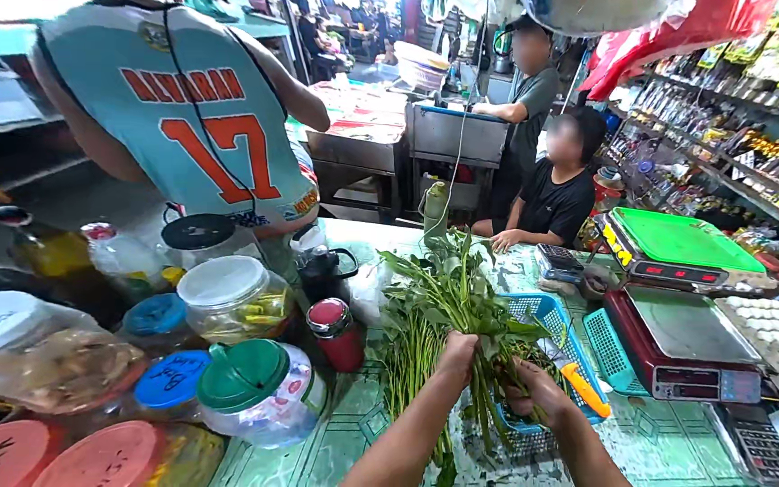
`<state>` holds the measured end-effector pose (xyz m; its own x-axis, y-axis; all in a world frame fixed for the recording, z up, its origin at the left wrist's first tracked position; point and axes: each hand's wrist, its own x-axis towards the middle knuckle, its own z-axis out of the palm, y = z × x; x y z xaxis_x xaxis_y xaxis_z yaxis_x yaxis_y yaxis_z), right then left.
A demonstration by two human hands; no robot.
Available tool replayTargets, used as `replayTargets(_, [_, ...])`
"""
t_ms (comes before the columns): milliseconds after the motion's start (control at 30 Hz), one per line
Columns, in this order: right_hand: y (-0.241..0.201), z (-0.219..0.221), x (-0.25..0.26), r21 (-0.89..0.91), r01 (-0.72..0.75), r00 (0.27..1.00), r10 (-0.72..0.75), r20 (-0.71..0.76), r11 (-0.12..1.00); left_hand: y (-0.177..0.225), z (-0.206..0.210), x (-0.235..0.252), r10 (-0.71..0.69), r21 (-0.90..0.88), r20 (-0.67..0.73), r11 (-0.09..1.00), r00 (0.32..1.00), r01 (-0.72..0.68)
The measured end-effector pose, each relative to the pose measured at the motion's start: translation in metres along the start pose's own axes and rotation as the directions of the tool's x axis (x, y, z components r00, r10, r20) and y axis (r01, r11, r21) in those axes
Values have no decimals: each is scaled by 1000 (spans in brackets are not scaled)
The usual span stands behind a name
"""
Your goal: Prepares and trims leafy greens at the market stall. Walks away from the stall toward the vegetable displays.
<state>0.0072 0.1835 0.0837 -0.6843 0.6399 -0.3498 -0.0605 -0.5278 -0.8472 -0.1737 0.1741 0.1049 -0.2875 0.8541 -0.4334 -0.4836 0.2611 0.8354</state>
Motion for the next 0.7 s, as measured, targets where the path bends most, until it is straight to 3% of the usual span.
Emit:
replayTargets(100, [2, 6, 0, -401, 132, 949, -233, -213, 906, -1, 9, 2, -7, 6, -80, 1000, 997, 7])
replayTargets(233, [8, -1, 10, -815, 206, 782, -592, -195, 541, -5, 14, 6, 22, 33, -139, 999, 990, -17])
replayTargets(367, [19, -1, 10, -913, 381, 568, -816, 110, 142, -4, 11, 14, 23, -27, -156, 999, 987, -27])
replayTargets(500, [31, 6, -10, -762, 627, 419, -755, 504, -160, 2, 3, 30, 20, -62, -196, 998, 980, -32])
replayTargets(567, [30, 12, -28, -716, 690, 422, -745, 518, -107, 8, -2, 36, 30, -53, -243, 998, 970, -44])
replayTargets(600, [26, 10, -37, -753, 658, 477, -767, 429, -11, 12, -5, 36, 33, -42, -258, 998, 965, -46])
replayTargets(633, [18, 5, -44, -834, 543, 555, -786, 273, 94, 15, -7, 36, 42, -29, -266, 998, 963, -51])
replayTargets(700, [-7, -12, -45, -961, 81, 742, -660, -118, 263, 18, -8, 29, 59, 11, -255, 998, 965, -58])
